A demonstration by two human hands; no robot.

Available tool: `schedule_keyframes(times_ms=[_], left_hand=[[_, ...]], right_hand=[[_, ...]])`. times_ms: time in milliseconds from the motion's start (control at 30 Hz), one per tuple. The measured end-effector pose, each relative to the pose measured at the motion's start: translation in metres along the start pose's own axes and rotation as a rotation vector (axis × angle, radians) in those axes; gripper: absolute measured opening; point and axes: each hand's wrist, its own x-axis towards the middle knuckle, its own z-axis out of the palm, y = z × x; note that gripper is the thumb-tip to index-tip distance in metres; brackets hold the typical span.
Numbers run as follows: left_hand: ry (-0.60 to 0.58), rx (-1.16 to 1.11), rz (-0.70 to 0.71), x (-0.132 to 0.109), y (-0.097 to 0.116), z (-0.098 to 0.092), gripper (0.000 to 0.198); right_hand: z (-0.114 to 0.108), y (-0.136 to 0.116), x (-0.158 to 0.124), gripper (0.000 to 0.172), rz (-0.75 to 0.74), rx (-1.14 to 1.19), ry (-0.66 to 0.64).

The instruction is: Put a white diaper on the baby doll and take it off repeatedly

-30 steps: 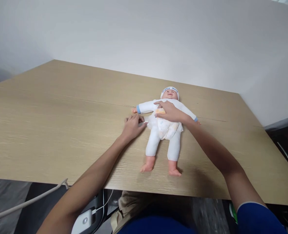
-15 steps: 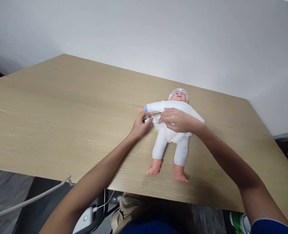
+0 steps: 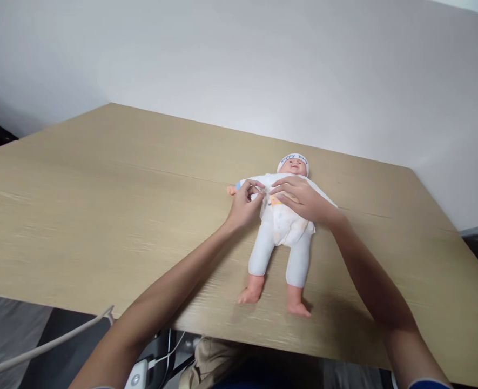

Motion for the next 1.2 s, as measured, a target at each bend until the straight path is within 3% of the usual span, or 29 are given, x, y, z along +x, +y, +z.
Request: schedule_keyframes(times_ms=[133,300,467,567,667,767,900,1000,1067,1133,1200], left_hand=[[-0.047,0.023,-0.010,0.002,0.013,0.020,0.017],[-0.135,0.001,0.052,0.002,0.024,0.036,0.017],[-0.198,-0.164,-0.009,0.000,0.013,0.037,0.022],[-0.191,-0.180,0.004,-0.001,0.006,0.036,0.027],[-0.169,-0.029,0.071,0.000,0.003,0.033,0.039],[-0.125,0.106,0.131,0.003,-0.001,0.027,0.046],[-0.035,0.164,0.148,0.002,-0.001,0.024,0.040],[0.080,0.227,0.167,-0.014,0.014,0.026,0.032],[0.105,0.259,0.181,-0.034,0.031,0.025,0.031],[0.021,0.267,0.183,-0.057,0.049,0.021,0.031],[-0.154,0.312,0.193,-0.077,0.061,0.012,0.029]], right_hand=[[-0.008,-0.009,-0.018,0.034,0.138,0.068,0.140],[0.009,-0.006,-0.017,0.039,0.191,0.182,0.095],[0.020,0.001,-0.018,0.038,0.235,0.241,0.105],[0.027,0.001,-0.016,0.034,0.250,0.173,0.165],[0.035,0.002,-0.015,0.029,0.244,0.112,0.231],[0.036,0.006,-0.015,0.028,0.269,0.158,0.197],[0.033,0.008,-0.017,0.019,0.335,0.196,0.169],[0.030,-0.001,-0.021,0.006,0.294,0.019,0.252],[0.030,-0.016,-0.030,0.007,0.223,-0.117,0.311],[0.031,-0.037,-0.047,0.010,0.151,-0.143,0.320],[0.036,-0.061,-0.071,0.013,0.089,-0.075,0.248]])
